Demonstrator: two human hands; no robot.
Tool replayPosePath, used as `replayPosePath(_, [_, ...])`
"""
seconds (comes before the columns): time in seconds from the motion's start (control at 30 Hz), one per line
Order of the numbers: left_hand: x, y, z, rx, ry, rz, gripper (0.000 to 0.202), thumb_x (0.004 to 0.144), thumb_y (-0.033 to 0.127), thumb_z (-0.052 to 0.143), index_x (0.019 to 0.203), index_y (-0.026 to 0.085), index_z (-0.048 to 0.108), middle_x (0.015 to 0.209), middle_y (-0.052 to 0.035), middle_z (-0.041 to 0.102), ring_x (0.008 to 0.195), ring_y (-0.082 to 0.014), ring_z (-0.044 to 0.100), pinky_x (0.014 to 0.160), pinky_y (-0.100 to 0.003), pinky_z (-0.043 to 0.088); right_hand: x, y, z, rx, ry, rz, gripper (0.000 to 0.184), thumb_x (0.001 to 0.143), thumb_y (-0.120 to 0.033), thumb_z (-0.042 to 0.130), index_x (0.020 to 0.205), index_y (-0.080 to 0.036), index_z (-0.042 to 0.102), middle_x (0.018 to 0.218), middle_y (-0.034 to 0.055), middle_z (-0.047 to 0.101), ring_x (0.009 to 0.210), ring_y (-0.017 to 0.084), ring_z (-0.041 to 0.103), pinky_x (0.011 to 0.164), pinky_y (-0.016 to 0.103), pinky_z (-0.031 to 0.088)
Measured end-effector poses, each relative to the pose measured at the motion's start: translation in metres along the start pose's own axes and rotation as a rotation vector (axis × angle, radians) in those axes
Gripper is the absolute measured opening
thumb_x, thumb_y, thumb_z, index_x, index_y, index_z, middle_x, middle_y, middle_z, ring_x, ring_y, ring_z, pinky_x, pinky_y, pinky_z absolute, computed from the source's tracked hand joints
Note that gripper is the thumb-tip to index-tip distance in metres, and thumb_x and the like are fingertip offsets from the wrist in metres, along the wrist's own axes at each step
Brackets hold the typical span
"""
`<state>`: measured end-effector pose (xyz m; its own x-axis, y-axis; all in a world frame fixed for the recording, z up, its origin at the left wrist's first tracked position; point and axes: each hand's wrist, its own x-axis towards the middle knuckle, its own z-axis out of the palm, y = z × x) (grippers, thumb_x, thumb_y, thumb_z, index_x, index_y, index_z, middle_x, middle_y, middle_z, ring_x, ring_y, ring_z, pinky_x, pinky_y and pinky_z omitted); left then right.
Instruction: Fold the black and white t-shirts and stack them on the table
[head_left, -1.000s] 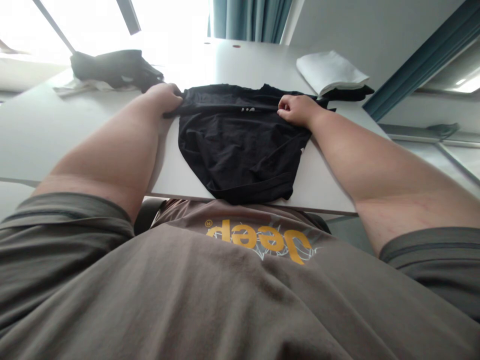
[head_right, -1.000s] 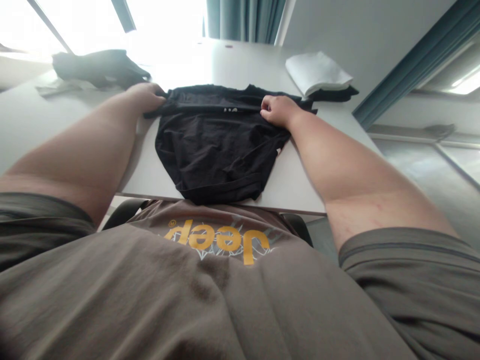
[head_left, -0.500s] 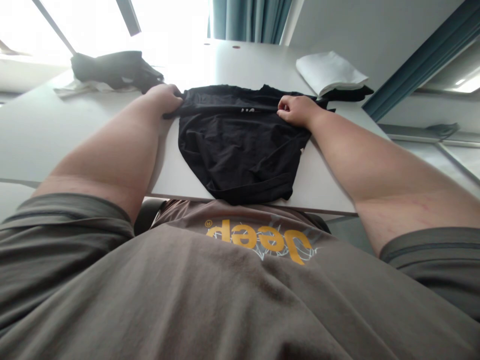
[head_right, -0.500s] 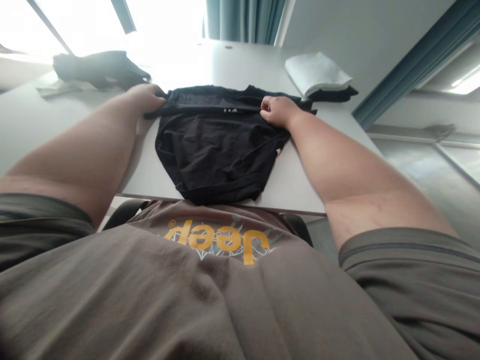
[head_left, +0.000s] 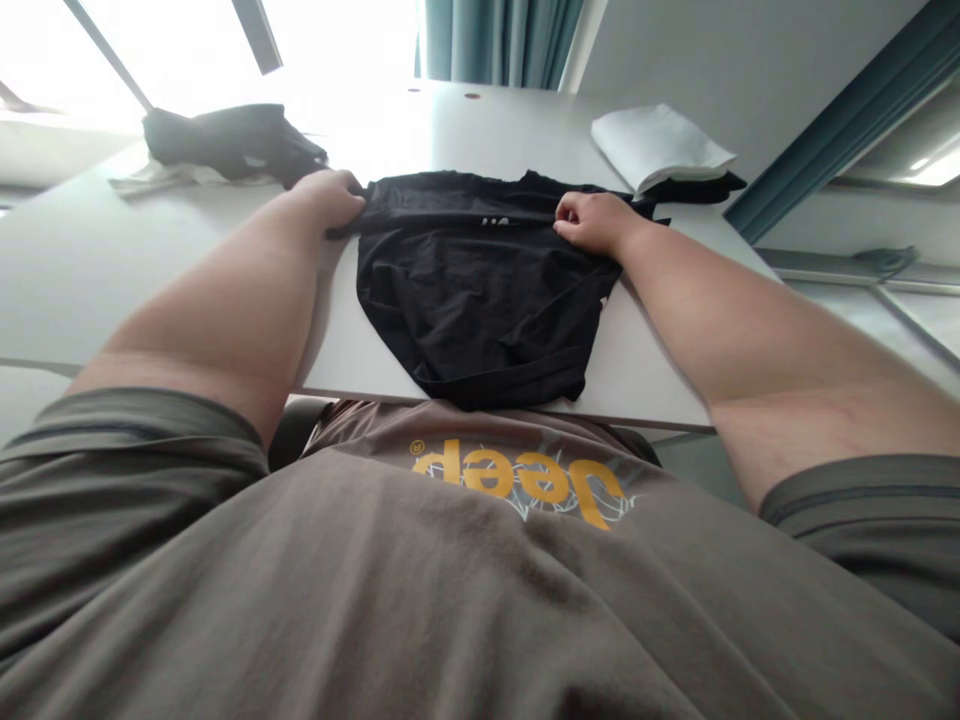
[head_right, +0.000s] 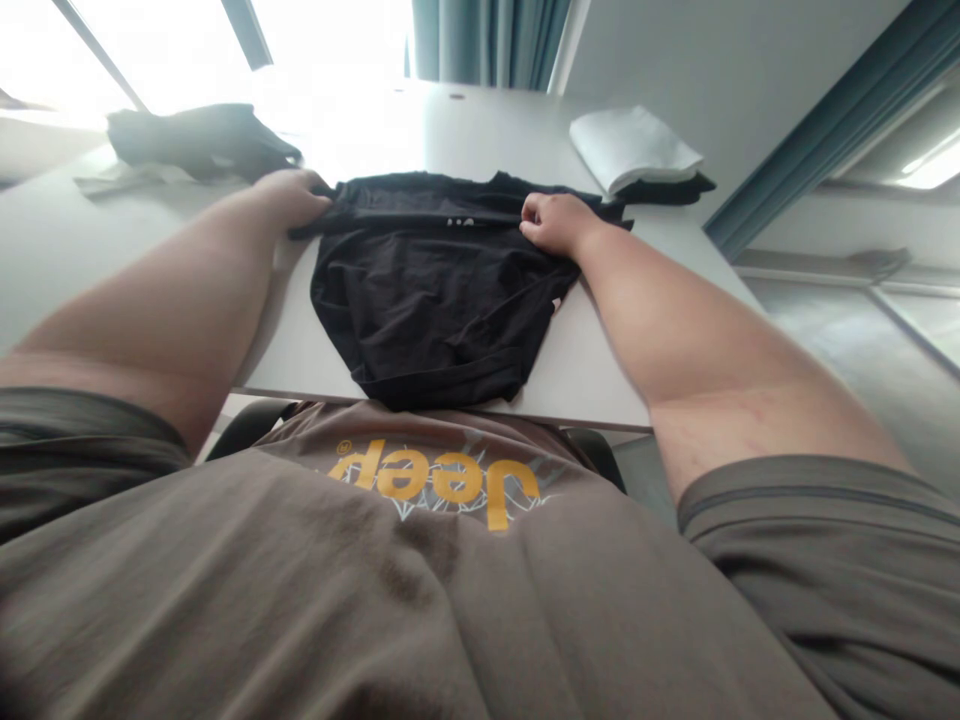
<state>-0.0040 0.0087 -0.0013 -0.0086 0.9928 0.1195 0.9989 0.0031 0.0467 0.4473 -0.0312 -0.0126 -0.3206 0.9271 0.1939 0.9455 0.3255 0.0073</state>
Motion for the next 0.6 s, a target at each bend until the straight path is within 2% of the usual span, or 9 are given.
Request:
replayPosePath(0.3, [-0.0003,-0.0008,0.0007,0.012,-0.004,0.006,0.058,0.097,0.044,0.064,0.148,0.017,0.067,0.142,-0.0113,0.067,0.12,-0.0334,0.063,0.102,-0.046,0.053,-0.0038,-0.0044,-0.0041,0.015,-0.033,0.026,0.034,0.102,-0.032,0.056,0.127,-0.014,0.069,0.124,0.015,0.073,0.109,0.029,0.066,0.097,0.039,0.045])
replayPosePath(0.47, [-0.0019,-0.0008,0.0002,0.022,0.003,0.012,0.055,0.098,0.046,0.061,0.147,0.021,0.068,0.139,-0.0078,0.068,0.116,-0.0307,0.063,0.102,-0.044,0.053,-0.0022,-0.0018,-0.0023,0.008,-0.019,0.021,0.031,0.101,-0.032,0.057,0.124,-0.015,0.07,0.12,0.0138,0.074,0.105,0.028,0.066,0.094,0.038,0.046])
replayPosePath(0.6, [-0.0032,0.0009,-0.0017,0.014,0.0,0.0,0.058,0.094,0.047,0.065,0.146,0.021,0.069,0.139,-0.0087,0.068,0.117,-0.0325,0.063,0.101,-0.044,0.053,0.0007,0.0024,0.001,0.0,-0.004,0.001,0.033,0.1,-0.034,0.057,0.123,-0.016,0.071,0.119,0.0135,0.075,0.101,0.027,0.066,0.091,0.037,0.048])
